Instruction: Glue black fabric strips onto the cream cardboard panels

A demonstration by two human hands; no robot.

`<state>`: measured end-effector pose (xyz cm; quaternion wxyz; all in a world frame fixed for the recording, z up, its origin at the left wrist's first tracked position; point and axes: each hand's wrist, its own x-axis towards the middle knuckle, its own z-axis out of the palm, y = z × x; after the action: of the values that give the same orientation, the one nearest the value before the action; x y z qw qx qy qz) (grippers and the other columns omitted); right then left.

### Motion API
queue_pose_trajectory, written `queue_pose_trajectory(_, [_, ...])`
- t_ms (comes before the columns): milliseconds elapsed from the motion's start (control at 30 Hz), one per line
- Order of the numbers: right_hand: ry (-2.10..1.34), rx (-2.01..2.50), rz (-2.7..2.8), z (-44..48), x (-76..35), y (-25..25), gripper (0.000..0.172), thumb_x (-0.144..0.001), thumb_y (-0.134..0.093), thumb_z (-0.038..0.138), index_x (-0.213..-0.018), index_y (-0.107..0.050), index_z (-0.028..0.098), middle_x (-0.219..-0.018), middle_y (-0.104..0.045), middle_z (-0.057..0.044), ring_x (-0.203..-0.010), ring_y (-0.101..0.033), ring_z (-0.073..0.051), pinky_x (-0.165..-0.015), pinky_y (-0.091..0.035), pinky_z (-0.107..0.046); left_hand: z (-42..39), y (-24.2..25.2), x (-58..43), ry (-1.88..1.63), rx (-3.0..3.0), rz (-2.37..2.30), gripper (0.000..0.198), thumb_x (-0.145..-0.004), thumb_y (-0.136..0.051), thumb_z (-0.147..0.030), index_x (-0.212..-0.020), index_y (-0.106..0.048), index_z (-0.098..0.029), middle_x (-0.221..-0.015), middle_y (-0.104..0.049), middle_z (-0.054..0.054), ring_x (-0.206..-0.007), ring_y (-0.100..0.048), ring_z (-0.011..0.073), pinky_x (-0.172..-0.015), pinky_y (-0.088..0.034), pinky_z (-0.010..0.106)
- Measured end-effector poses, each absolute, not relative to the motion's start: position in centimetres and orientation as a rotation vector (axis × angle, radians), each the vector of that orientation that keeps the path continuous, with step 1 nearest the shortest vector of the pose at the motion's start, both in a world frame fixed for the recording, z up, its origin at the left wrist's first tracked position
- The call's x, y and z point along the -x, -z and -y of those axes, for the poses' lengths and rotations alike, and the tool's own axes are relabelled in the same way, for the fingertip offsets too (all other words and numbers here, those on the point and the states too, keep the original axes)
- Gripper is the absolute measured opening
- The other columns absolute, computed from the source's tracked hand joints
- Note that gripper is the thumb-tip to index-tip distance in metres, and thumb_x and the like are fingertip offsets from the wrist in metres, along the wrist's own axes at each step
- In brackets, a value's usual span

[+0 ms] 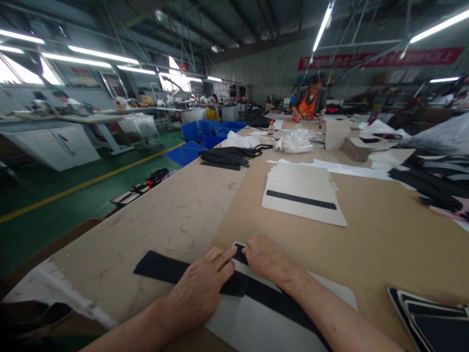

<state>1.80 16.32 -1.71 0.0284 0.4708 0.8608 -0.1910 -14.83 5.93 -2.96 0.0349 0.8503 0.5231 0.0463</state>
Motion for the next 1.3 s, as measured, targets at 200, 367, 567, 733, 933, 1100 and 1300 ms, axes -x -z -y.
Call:
queue_pose_trajectory(200, [1.362,-1.435,-2.473,-16.3,-6.6,-1.0,0.024,-0.072,-0.069,0.026,-0.095,-0.067,0.02,-0.087,-0.072,-0.003,-0.073,-0.062,-0.017,-0.06,-0.039,-0.026,-6.2,2.8,14.8,-0.121,-2.62,-1.611,0.033,-0.08,-0.048,-0.007,-0.108,-0.061,-0.017,-0.148,-0.047,0.01,-0.115,-0.049,0.0264,-0.098,-0.048,0.04])
queue_pose_trajectory(367, [1.567,-1.492,-2.352,-15.1,-15.9,-1.0,0.025,-0.07,-0.067,0.025,-0.094,-0.064,0.022,-0.083,-0.067,0.002,-0.073,-0.058,-0.015,-0.061,-0.04,-0.025,-6.3,2.9,14.9,-0.128,-2.582,-1.61,0.043,-0.072,-0.044,0.0,-0.108,-0.061,-0.016,-0.149,-0.046,0.01,-0.118,-0.047,0.0266,-0.101,-0.046,0.041])
queue_pose_trajectory(567, [1.66,-2.129,-2.137,-12.4,-20.5,2.6,0.027,-0.075,-0.06,0.048,-0.075,-0.054,0.022,-0.059,-0.051,0.005,-0.052,-0.045,-0.012,-0.051,-0.032,-0.025,-6.5,3.1,14.8,-0.122,-2.553,-1.618,0.05,-0.067,-0.045,0.0,-0.111,-0.061,-0.017,-0.151,-0.044,0.007,-0.121,-0.044,0.0261,-0.104,-0.044,0.042])
queue_pose_trajectory(733, [1.052,-2.398,-2.279,-11.2,-19.7,2.9,0.021,-0.076,-0.057,0.045,-0.074,-0.056,0.024,-0.064,-0.058,0.004,-0.062,-0.053,-0.015,-0.059,-0.036,-0.028,-6.7,3.5,14.9,-0.097,-2.579,-1.656,0.052,-0.069,-0.046,-0.001,-0.115,-0.062,-0.018,-0.15,-0.045,0.006,-0.123,-0.044,0.027,-0.106,-0.044,0.044])
queue_pose_trajectory(933, [0.809,-2.49,-2.302,-10.6,-19.6,3.5,0.024,-0.078,-0.053,0.047,-0.083,-0.06,0.025,-0.078,-0.068,0.001,-0.076,-0.062,-0.02,-0.071,-0.04,-0.031,-6.7,3.9,15.0,-0.121,-2.637,-1.672,0.057,-0.068,-0.045,0.001,-0.118,-0.062,-0.02,-0.15,-0.046,0.004,-0.122,-0.046,0.0257,-0.105,-0.044,0.043])
queue_pose_trajectory(1100, [0.816,-2.48,-2.254,-10.6,-19.6,4.1,0.023,-0.082,-0.051,0.046,-0.085,-0.059,0.025,-0.076,-0.067,0.001,-0.075,-0.062,-0.021,-0.07,-0.039,-0.032,-6.8,3.9,15.0,-0.106,-2.655,-1.667,0.057,-0.068,-0.047,0.0,-0.118,-0.063,-0.02,-0.149,-0.047,0.004,-0.12,-0.048,0.0255,-0.104,-0.046,0.042])
queue_pose_trajectory(1300, [0.534,-2.456,-2.267,-10.3,-19.7,4.2,0.02,-0.087,-0.054,0.044,-0.089,-0.06,0.025,-0.08,-0.067,0.0,-0.075,-0.064,-0.022,-0.07,-0.04,-0.033,-6.8,4.3,15.3,-0.119,-2.668,-1.646,0.056,-0.068,-0.047,0.0,-0.119,-0.063,-0.019,-0.151,-0.045,0.005,-0.122,-0.046,0.0267,-0.106,-0.045,0.044])
